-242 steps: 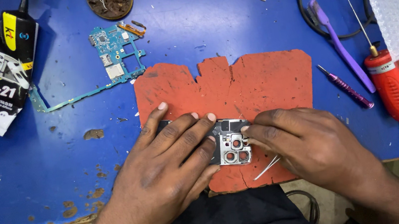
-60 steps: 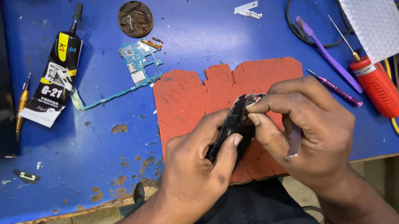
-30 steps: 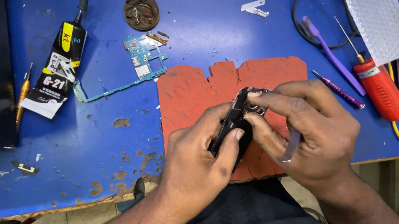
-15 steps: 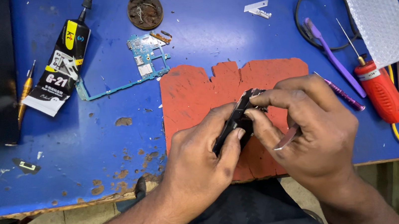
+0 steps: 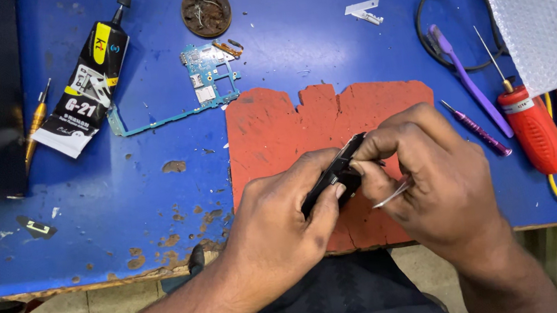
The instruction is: The person works on a disassembled smartphone camera module, using a screwdriver and tweezers to remove and adjust small components around the lens assembly. The person places the module on a red mat, manipulates internal parts, and handles a new camera cover from a plastic bag.
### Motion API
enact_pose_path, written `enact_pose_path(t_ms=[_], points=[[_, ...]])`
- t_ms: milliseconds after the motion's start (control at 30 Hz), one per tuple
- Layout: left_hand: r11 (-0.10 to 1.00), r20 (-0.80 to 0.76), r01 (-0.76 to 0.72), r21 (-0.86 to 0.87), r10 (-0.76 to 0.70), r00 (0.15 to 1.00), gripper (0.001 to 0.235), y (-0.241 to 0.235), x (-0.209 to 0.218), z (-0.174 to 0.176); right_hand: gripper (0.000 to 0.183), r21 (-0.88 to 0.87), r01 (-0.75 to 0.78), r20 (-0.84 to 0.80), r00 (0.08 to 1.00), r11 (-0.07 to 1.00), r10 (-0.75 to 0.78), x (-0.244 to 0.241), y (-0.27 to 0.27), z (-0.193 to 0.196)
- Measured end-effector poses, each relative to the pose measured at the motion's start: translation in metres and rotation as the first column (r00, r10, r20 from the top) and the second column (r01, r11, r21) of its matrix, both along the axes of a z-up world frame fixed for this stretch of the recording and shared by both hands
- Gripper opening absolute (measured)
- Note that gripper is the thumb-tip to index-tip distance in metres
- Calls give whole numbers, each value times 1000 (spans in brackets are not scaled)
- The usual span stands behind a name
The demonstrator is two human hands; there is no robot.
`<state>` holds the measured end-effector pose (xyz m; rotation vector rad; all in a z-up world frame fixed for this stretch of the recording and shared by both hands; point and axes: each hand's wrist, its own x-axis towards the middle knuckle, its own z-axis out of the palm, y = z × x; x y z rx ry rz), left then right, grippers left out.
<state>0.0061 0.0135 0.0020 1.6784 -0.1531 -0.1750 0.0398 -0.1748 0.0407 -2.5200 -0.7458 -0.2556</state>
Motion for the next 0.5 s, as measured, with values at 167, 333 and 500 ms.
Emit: enact_pose_path(t_ms=[167,333,500], points=[[1000,-14,2,-15,-2,1000,28,1,2,1,20,-24,-35,75,996,999,37,0,-4,-6],[999,-14,6,-40,-7,1000,27,1,2,3,19,-79,-80,129,988,994,90,1,-7,-8],[998,-99,37,-41,-41,994,28,4,3,6,23,-81,-128,174,975,988,141,2,-9,-10]])
